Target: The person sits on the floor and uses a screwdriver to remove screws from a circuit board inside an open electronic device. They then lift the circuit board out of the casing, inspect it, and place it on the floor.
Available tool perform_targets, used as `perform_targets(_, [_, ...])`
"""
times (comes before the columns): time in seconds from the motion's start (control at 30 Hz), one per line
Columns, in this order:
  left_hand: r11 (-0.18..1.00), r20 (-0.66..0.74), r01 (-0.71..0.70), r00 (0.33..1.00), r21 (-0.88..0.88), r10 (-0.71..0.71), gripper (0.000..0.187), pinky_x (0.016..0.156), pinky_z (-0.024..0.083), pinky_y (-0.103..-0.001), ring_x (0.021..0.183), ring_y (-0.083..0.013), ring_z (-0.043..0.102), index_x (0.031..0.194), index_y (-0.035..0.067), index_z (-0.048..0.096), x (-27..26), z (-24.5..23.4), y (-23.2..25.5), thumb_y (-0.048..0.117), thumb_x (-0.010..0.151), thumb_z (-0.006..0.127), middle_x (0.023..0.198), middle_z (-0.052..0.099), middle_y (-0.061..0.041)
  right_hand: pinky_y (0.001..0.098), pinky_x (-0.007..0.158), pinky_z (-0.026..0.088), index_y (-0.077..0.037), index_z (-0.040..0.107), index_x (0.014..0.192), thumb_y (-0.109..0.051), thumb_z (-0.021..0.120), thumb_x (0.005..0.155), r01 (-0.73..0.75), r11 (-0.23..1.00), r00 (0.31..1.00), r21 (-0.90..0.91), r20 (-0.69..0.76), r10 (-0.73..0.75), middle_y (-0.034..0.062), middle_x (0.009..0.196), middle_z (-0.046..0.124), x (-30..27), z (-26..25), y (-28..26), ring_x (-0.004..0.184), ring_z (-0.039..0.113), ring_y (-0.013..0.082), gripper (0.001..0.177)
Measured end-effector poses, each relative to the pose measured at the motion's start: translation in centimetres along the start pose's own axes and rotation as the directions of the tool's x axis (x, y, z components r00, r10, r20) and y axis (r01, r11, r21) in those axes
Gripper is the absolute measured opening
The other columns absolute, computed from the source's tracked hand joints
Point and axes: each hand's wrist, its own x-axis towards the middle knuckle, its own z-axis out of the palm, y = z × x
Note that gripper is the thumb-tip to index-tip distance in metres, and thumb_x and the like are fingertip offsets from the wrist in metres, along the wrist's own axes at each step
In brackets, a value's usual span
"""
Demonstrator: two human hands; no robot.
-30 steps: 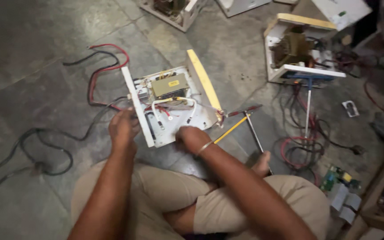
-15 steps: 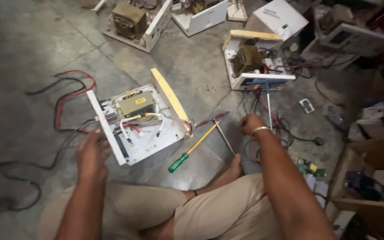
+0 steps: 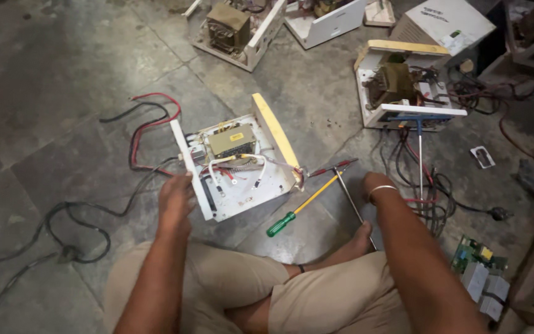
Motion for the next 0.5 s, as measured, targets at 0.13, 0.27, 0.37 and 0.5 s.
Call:
perform_targets(0.13, [0.99, -0.048, -0.144, 0.988, 0.003, 0.144, 0.043, 0.075, 0.047, -0.034, 0.096, -0.0203, 0.061, 0.12, 0.002, 0.063, 1.7, 0.5, -1.5, 0.03, 0.089, 0.074, 0.104, 0.067, -0.007, 0.0451, 0.095, 0.054, -0.013, 0.077, 0.115, -0.024, 0.074, 0.086, 0.04, 0.984, 0.996, 0.175, -0.082, -0.026, 0.0172, 0.118, 0.072, -2.6, -4.5, -3.2, 0.111, 0.068, 0.0364, 0.031])
perform_targets(0.27, [0.997, -0.107, -0.046, 0.993, -0.062, 0.039, 0.044, 0.071, 0.052, -0.04, 0.087, -0.0266, 0.066, 0.116, -0.01, 0.07, 2.6, 0.8, -2.0, 0.024, 0.088, 0.077, 0.099, 0.072, -0.015, 0.0379, 0.085, 0.057, -0.006, 0.076, 0.115, -0.04, 0.068, 0.096, 0.398, 0.689, 0.911, 0.605, -0.351, -0.218, 0.0151, 0.102, 0.079, -3.6, -6.4, -8.4, 0.092, 0.075, 0.0255, 0.039])
perform_targets(0.37, [0.961, -0.178, 0.1, 0.973, -0.259, -0.15, 0.057, 0.081, 0.062, -0.041, 0.094, -0.0261, 0.074, 0.132, -0.001, 0.04, 2.3, 1.6, -1.1, 0.021, 0.094, 0.075, 0.106, 0.067, -0.014, 0.033, 0.07, 0.055, -0.01, 0.069, 0.125, -0.048, 0.062, 0.093, 0.221, 0.418, 0.949, 0.881, -0.096, -0.3, 0.0008, 0.103, 0.073, -4.3, -6.3, -12.8, 0.093, 0.069, 0.0096, 0.05])
perform_targets(0.5, [0.867, 0.217, 0.195, 0.971, -0.459, -0.103, 0.041, 0.071, 0.06, -0.041, 0.078, -0.0234, 0.072, 0.123, 0.0, 0.061, 0.6, 2.8, 0.4, 0.029, 0.094, 0.06, 0.094, 0.071, -0.012, 0.0308, 0.066, 0.056, -0.009, 0.062, 0.132, -0.047, 0.062, 0.094, 0.278, 0.546, 0.932, 0.79, -0.085, -0.352, 0.0014, 0.089, 0.065, -5.3, -5.5, -16.4, 0.075, 0.063, 0.0148, 0.054])
